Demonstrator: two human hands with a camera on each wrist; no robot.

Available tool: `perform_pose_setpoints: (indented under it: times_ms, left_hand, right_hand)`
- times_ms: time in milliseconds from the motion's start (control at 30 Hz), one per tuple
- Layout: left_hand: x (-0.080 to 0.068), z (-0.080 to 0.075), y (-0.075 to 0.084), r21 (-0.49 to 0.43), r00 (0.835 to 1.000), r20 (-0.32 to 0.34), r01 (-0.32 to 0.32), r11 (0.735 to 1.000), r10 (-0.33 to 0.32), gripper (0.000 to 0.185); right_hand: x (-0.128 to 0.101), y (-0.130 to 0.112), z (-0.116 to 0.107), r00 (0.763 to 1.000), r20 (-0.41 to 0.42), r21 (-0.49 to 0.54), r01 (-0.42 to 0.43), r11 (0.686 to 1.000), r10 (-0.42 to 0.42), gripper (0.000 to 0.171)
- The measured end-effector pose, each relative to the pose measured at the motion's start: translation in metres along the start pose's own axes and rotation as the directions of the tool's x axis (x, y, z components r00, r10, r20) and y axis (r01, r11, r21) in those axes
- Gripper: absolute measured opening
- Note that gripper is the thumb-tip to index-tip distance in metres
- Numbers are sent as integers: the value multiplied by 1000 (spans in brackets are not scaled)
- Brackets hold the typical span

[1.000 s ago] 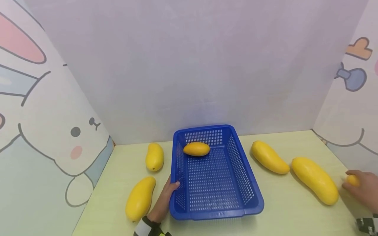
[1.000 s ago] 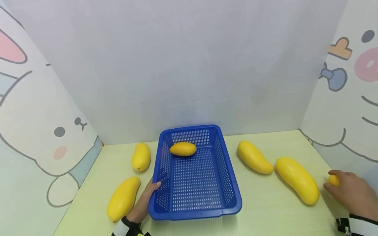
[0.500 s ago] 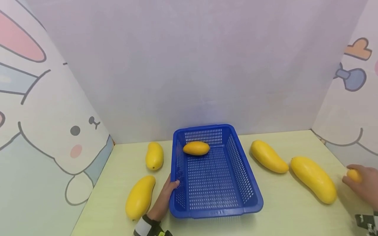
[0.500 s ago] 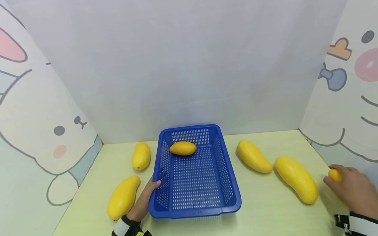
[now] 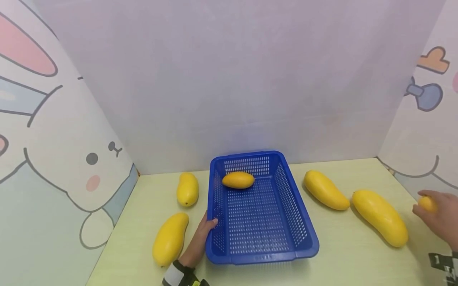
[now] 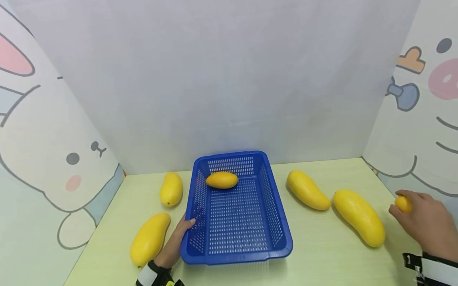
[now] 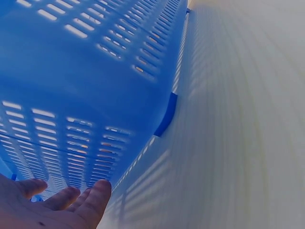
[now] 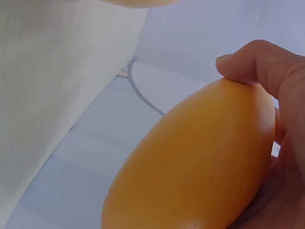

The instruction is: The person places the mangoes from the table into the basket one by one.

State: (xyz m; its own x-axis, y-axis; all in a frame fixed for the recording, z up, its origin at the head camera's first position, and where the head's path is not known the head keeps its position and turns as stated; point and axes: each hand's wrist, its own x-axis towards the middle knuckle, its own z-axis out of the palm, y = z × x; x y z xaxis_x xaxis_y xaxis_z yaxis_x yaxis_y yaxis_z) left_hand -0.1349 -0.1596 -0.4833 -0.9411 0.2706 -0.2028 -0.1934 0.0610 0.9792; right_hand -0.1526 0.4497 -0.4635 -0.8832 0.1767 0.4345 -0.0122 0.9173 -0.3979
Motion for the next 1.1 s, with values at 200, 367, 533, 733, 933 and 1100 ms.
perform_pose_setpoints:
  times_ms: [200, 367, 533, 733, 933, 1100]
  left_hand:
    - [0, 0, -1, -4, 1000, -2, -1, 1000, 1, 72]
    - [-1, 1, -1, -3, 1000, -7, 9, 1000, -9, 72]
    - [-1, 0, -1, 2, 1000, -5, 17, 1000, -17, 73]
    - [0, 0, -1, 7, 1000, 1, 13, 1000, -13, 73]
    - [0, 0, -2, 7, 1000, 5, 3, 1000, -3, 72]
    - [-1, 0, 0, 6, 1000, 5, -3, 1000, 3, 72]
  right_hand:
    - [1, -7, 0, 997, -58, 63, 52, 997, -49, 38]
    - [5, -17, -4, 994, -72, 52, 82, 995, -78, 39]
    - [9, -27, -8, 989, -106, 16, 103, 995, -101, 37]
    - [10, -38, -13, 987, -125, 30, 101, 994, -96, 38]
    - [13, -53, -19, 983, -125, 17, 139, 990, -136, 39]
    - [15, -69, -21, 990, -76, -10, 115, 993, -115, 41]
